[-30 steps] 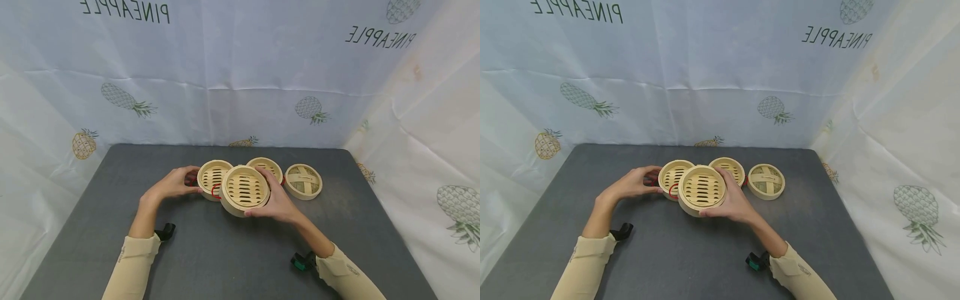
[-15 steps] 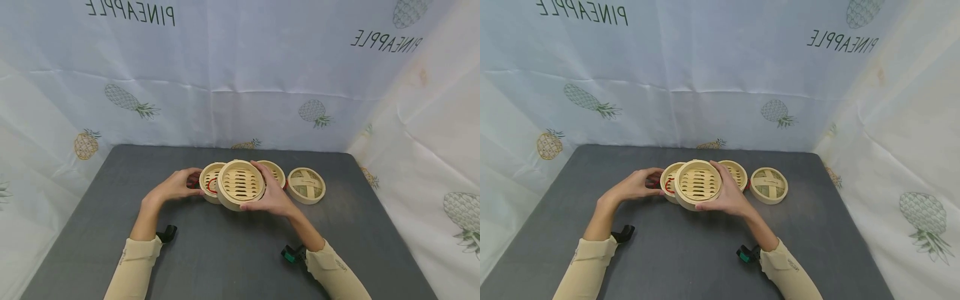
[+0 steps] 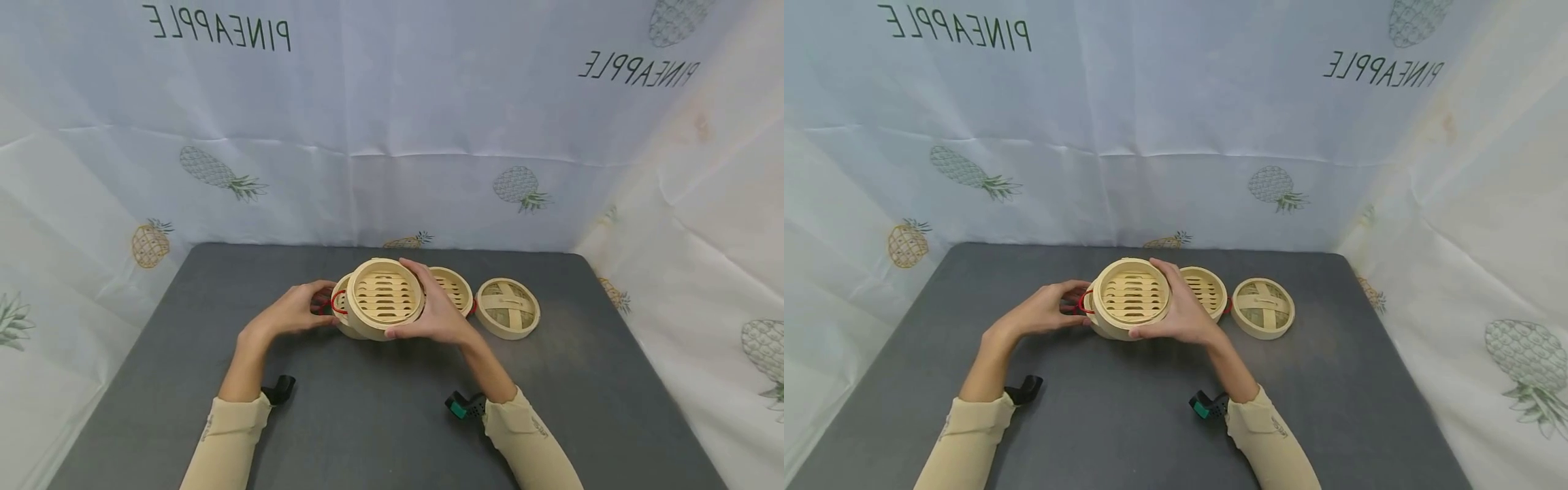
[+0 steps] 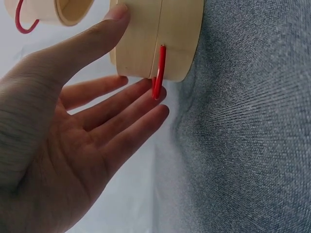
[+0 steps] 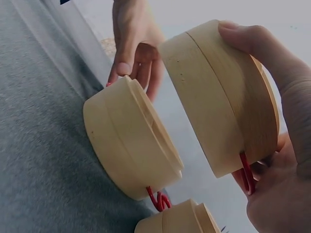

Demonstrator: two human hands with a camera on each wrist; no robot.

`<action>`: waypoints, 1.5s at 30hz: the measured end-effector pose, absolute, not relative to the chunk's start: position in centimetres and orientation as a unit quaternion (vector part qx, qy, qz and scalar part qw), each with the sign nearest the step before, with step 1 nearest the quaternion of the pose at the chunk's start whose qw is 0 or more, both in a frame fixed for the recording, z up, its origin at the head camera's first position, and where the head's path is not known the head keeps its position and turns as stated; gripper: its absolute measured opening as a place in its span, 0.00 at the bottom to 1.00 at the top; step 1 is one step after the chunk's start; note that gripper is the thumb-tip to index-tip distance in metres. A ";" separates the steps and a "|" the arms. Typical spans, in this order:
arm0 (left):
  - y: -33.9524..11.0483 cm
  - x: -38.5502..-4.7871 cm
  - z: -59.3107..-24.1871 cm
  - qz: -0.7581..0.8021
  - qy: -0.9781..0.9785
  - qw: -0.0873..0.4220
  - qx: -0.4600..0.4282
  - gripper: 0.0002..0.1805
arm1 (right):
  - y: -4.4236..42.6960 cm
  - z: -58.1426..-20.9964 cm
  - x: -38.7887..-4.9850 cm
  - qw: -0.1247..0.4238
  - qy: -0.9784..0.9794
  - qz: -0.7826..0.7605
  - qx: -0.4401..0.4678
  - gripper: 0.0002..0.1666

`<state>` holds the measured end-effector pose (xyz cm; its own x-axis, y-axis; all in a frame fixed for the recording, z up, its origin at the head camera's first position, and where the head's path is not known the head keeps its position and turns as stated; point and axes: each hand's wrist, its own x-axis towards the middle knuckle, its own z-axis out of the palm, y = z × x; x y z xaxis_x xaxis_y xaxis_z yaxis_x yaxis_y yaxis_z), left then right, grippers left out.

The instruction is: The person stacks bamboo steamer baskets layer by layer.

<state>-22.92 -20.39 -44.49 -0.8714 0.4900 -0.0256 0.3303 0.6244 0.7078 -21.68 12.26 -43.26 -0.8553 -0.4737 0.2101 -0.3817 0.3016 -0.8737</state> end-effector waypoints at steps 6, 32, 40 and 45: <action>-20.2 -23.0 -44.4 0.386 0.885 0.115 0.233 0.40 | 11.9 -43.4 -22.3 0.050 0.807 -0.522 -0.271 0.77; -19.6 -23.2 -44.5 0.362 0.897 0.105 0.230 0.42 | 10.3 -44.3 -23.9 0.027 0.820 -0.509 -0.259 0.82; -20.1 -23.1 -44.7 0.366 0.897 0.108 0.223 0.43 | 9.6 -44.8 -24.3 0.025 0.824 -0.509 -0.250 0.83; -20.4 -23.0 -44.7 0.368 0.897 0.109 0.218 0.43 | 9.2 -45.0 -24.4 0.031 0.826 -0.503 -0.252 0.84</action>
<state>-23.01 -20.44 -44.75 -0.8814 0.4710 -0.0355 0.3105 0.6343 0.7080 -24.44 9.21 -45.02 -0.8712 -0.4471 0.2026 -0.3850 0.3663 -0.8471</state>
